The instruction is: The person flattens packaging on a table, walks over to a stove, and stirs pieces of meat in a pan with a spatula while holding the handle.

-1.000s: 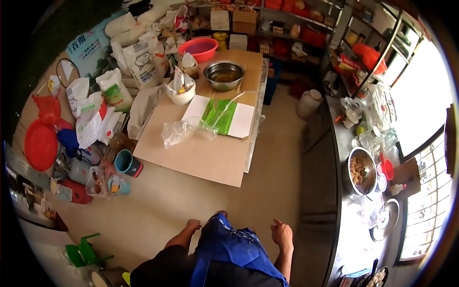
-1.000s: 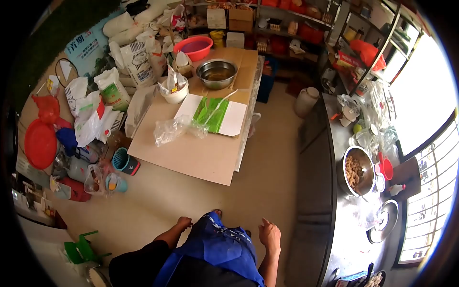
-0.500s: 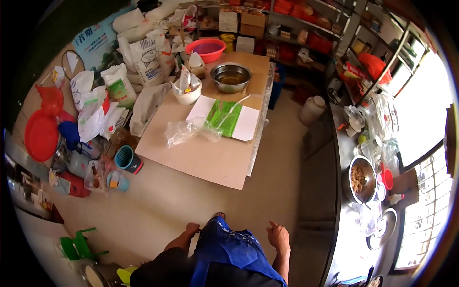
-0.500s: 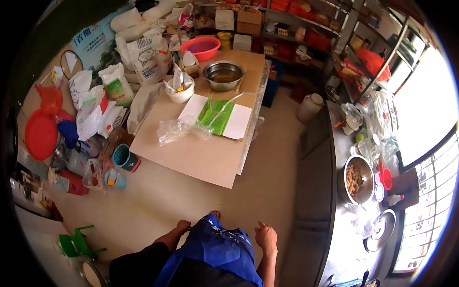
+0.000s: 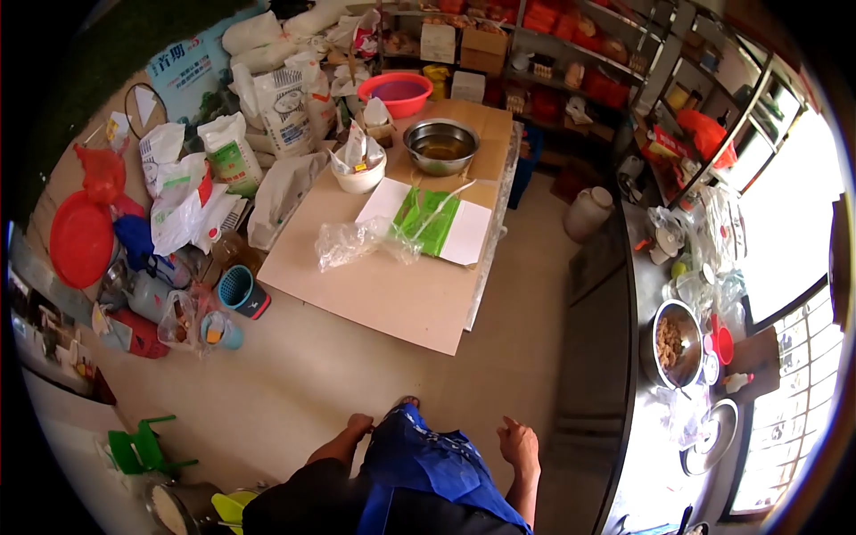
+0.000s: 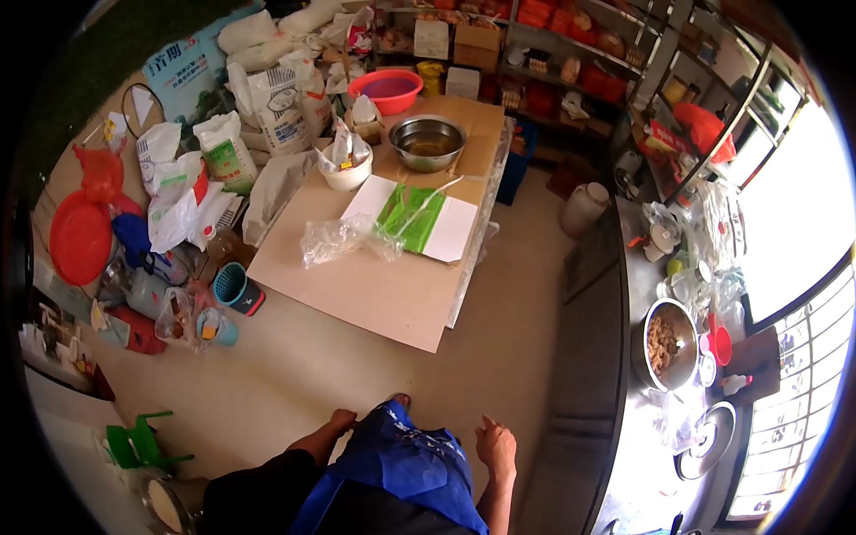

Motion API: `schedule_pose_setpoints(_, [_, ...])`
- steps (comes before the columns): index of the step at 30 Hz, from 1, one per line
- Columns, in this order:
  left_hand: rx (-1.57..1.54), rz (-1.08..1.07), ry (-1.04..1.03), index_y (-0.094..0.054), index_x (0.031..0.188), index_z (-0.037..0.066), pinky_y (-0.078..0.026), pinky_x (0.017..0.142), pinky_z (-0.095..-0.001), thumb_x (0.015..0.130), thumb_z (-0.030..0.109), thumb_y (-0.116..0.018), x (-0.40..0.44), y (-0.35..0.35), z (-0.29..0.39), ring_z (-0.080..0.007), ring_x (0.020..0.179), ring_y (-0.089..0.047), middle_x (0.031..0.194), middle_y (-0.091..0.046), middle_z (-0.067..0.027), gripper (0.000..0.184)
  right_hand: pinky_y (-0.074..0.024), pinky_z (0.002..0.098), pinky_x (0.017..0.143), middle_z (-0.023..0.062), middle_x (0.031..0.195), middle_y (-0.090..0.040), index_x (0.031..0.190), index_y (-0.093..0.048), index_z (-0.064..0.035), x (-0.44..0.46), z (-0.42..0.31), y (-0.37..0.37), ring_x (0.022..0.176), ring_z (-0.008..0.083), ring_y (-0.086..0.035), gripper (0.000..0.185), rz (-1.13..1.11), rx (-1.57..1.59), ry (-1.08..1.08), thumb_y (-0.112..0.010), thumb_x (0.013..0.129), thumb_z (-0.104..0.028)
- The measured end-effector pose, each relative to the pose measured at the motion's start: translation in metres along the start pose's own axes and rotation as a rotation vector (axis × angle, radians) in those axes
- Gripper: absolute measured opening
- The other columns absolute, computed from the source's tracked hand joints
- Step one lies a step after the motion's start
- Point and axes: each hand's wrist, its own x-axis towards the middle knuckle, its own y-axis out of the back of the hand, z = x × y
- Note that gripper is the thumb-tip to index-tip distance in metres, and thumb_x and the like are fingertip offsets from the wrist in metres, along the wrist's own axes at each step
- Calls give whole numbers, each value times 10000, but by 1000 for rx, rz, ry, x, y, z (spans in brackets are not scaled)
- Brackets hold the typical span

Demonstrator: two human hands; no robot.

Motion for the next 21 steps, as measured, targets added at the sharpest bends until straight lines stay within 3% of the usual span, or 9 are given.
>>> schedule_pose_setpoints(3, [-96,34,77,-742,850,1,-534,590,-368,935,224,-540,-8,0,6,-205,710,-730,879,-775,-96,313,-551,471,857,237,972,-719,1178,-714,-46,3,4,0,951,400,-693,362,-19,40,-17,-668,867,-226])
schedule_pose_setpoints(6, [-142,-19,48,-701,906,-30,-489,522,-363,936,178,-551,-5,3,-8,-235,642,-668,890,-752,-157,258,-551,475,857,241,979,-716,1180,-713,-48,-5,6,-3,953,402,-690,363,15,39,21,-669,867,-227])
schedule_pose_setpoints(8, [156,-53,-212,-732,845,17,-548,628,-371,921,228,-597,26,-2,-32,-201,687,-717,825,-753,-94,262,-551,475,856,234,996,-717,1186,-708,-49,-3,4,1,961,403,-686,367,-44,-16,-14,-673,871,-233])
schedule_pose_setpoints(11, [551,1,-421,-693,852,6,-520,584,-386,891,167,-635,14,5,-19,-235,645,-673,780,-706,-95,176,-550,476,855,231,1037,-713,1228,-678,-58,-2,3,4,970,404,-685,382,-76,-14,-27,-661,890,-235])
schedule_pose_setpoints(14, [222,-43,-230,-666,845,2,-493,550,-389,886,150,-634,-8,2,-6,-247,622,-638,756,-672,-109,157,-545,476,869,232,1062,-709,1246,-668,-68,-6,4,0,1001,399,-679,382,-56,4,-80,-649,903,-234])
schedule_pose_setpoints(15, [-113,-33,-28,-652,837,2,-477,531,-388,891,152,-622,-8,1,-4,-247,613,-618,746,-654,-123,163,-540,471,878,226,1076,-710,1246,-673,-80,-4,3,0,1022,396,-673,371,-56,-2,-66,-648,908,-232])
schedule_pose_setpoints(19, [-68,-45,-188,-623,796,11,-444,503,-380,907,164,-587,6,1,-29,-237,578,-576,749,-641,-147,191,-534,467,895,227,1083,-709,1246,-671,-65,-3,-7,5,1046,392,-667,377,-68,39,-71,-640,914,-242])
schedule_pose_setpoints(21, [4,-48,-390,-610,790,10,-438,498,-372,908,160,-583,8,3,-28,-233,556,-567,730,-640,-143,194,-549,467,865,235,1066,-708,1248,-661,-55,-5,0,-1,992,392,-685,380,-65,6,-47,-608,913,-227])
